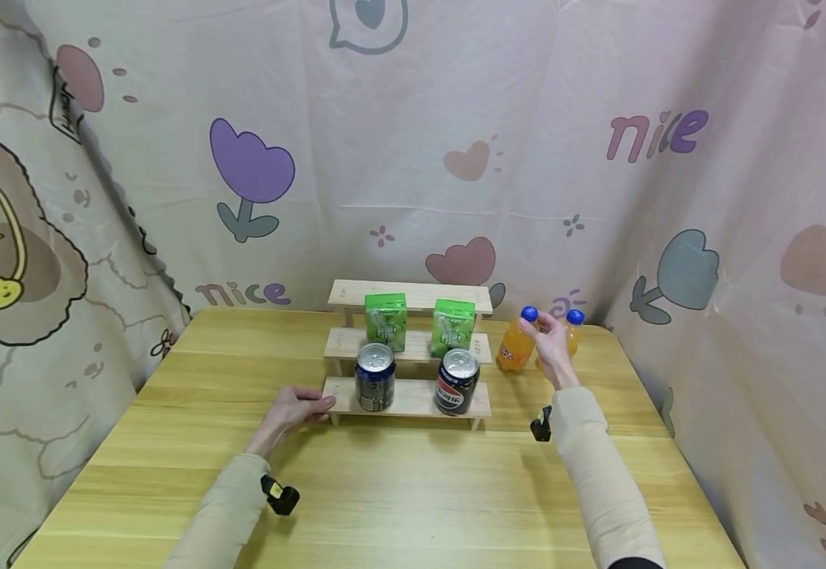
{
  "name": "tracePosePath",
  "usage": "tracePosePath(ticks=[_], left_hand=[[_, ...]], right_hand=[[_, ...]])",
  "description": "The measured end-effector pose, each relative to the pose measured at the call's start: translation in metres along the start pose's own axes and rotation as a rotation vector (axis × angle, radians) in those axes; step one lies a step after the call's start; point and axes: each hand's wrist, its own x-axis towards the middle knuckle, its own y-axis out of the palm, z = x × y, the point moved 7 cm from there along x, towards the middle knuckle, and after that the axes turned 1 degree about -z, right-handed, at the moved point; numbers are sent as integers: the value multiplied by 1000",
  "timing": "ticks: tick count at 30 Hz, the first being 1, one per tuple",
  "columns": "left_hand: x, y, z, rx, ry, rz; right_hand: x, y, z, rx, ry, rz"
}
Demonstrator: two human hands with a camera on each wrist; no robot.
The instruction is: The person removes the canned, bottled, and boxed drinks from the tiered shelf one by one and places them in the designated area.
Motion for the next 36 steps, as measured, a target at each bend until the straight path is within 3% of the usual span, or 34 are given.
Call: tracePosePath(ticks=[10, 25, 36], left_hand=[[1, 0, 2, 8, -12, -14], [1, -1, 1, 27, -22, -31], [2, -1, 3, 8, -22, -21]], right_hand=[[-6, -1, 6, 14, -89, -3], [-29, -2, 27, 81, -299, -123], [-51, 12, 45, 91, -392, -65]])
